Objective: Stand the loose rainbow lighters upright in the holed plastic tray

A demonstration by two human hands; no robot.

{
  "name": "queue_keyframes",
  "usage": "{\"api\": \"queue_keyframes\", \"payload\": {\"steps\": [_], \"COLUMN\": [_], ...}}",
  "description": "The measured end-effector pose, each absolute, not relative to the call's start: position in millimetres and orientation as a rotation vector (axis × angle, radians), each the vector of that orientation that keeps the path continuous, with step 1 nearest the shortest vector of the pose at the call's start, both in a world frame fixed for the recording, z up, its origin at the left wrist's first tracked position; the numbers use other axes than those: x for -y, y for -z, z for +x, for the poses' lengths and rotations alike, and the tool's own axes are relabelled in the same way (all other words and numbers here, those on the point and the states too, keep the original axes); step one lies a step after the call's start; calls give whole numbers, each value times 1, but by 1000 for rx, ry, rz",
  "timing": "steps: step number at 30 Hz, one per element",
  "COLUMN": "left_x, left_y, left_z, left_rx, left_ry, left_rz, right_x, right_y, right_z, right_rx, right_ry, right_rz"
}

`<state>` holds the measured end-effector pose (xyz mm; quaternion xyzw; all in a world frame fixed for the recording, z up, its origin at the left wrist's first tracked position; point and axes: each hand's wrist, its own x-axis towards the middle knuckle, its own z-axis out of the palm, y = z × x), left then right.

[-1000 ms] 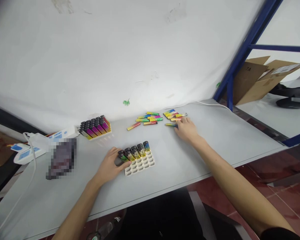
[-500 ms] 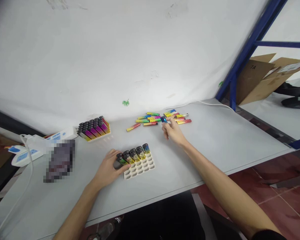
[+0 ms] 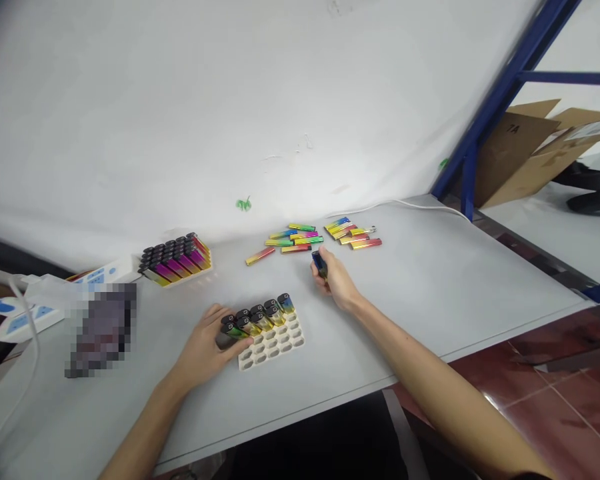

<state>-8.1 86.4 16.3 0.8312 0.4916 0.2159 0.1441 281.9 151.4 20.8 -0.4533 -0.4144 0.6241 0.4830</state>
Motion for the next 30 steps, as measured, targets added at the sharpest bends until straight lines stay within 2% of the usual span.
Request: {"api": "queue_keyframes", "payload": {"steps": [30], "left_x": [-87], "left_y": [-17], "left_z": [-7], "left_rx": [-1433], "left_ry": [-600], "left_rz": [2358], "right_x": [-143], "right_y": [-16], "right_z": [282], "right_rx": [967], "right_ry": [-1454], "right_rz": [-1142]}}
